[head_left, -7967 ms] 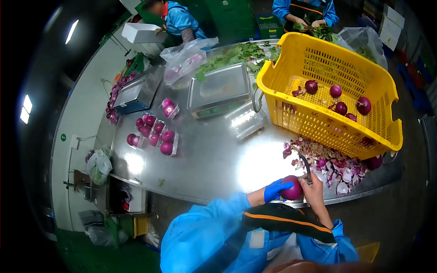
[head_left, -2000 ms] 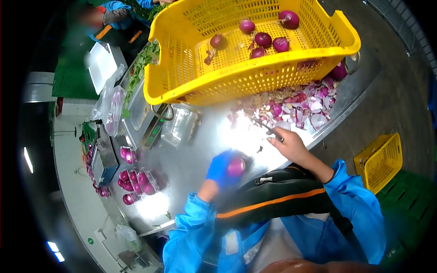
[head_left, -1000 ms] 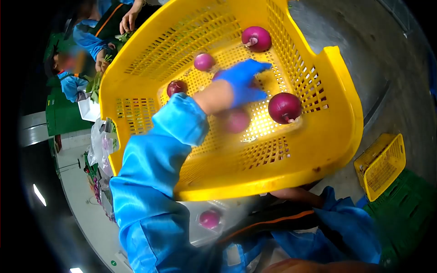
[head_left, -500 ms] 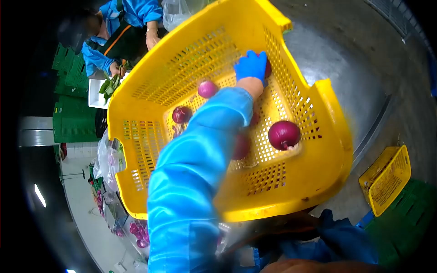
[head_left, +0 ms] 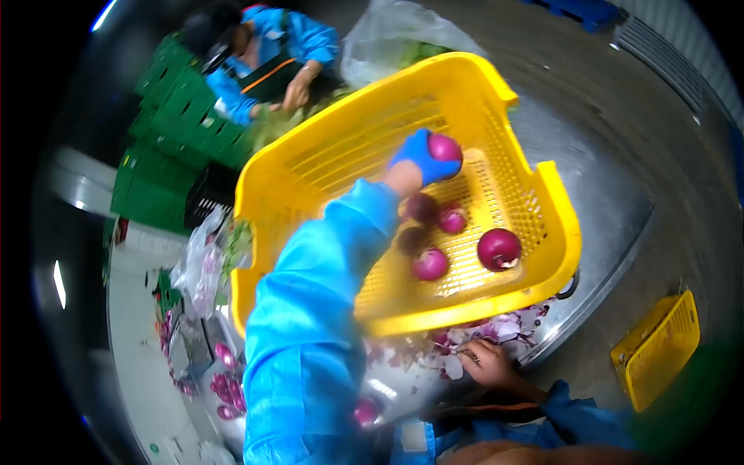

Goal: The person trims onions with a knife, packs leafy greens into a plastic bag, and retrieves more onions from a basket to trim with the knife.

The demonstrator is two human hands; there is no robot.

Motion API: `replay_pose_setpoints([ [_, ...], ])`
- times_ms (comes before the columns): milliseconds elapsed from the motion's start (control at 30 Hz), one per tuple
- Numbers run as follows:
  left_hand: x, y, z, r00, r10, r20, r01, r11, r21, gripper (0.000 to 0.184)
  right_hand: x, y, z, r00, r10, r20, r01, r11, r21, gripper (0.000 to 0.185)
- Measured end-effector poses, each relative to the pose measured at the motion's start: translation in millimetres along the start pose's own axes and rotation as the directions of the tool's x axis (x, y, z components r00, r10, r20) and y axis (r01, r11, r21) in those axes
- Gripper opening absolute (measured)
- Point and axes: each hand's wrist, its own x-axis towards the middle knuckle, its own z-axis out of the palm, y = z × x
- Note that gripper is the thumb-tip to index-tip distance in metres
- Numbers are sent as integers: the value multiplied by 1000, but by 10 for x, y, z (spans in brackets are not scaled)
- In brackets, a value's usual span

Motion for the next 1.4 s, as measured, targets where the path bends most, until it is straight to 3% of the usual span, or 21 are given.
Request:
replay_pose_setpoints([
  [33,-143,9,-267,995,-84,49,92,973,-212,76,-29,-1,3,1000,-13,24,13,999,-36,12],
  [67,-416,72,-481,999,-47,17,50,902,-429,74,-86,-38,32,999,-16,47,19,997,-70,11],
  [133,-839,90,-871,1000,15,18,5,609,-793,65,-61,-189,40,996,-37,80,42,997,-68,11],
  [200,-1354,97,-1165,978,206,23,-57,376,-925,64,-90,-259,55,990,-93,109,102,992,-80,11],
  [267,-2025,175,-1355,982,188,28,-38,343,-939,63,-87,-287,105,985,-144,100,155,981,-113,10],
  [300,-2384,376,-1362,978,194,-81,-151,379,-913,67,-81,-314,129,984,-154,88,163,981,-107,10],
  [367,-2913,200,-1213,981,169,-99,-135,217,-967,78,-40,-550,124,991,-128,46,130,991,-42,14],
  [400,-3147,210,-1131,981,169,-91,-99,42,-994,83,-37,-577,146,995,-93,33,94,994,-57,16],
  [500,-3857,315,-833,983,184,-12,-30,96,-995,84,11,-671,220,985,-168,-33,167,986,-25,16],
  [567,-4144,206,-517,994,113,-13,-19,50,-999,82,-2,-667,312,987,-156,-47,155,988,-17,19],
  [667,-4470,97,-58,999,-12,-31,-32,-13,-999,79,-80,-1061,346,993,85,85,-99,981,165,32],
  [700,-4561,69,85,998,-49,-46,-48,-32,-998,78,-72,-1022,384,995,-38,88,28,994,108,34],
  [867,-4707,-357,602,963,-253,-90,-133,-157,-979,83,-171,-979,545,997,19,77,-18,1000,-13,33],
  [933,-4733,-386,612,962,-253,-105,-146,-149,-978,85,-218,-1085,546,1000,0,30,0,1000,6,33],
  [967,-4778,-335,588,962,-258,-92,-131,-135,-982,84,-206,-1277,460,986,136,95,-130,989,-65,32],
  [1067,-4812,-335,537,972,-213,-95,-115,-87,-989,83,-241,-1175,478,963,-270,15,266,933,-244,27],
  [1167,-4881,-355,570,976,-211,-54,-67,-56,-996,85,-320,-1374,504,881,-471,39,448,807,-385,20],
  [1267,-4913,-328,585,982,-185,-26,-30,-21,-999,87,-359,-1517,498,884,-442,153,460,764,-454,26],
  [1400,-4953,-204,563,982,-187,33,36,13,-999,88,-351,-1530,504,872,-468,143,470,718,-514,26],
])
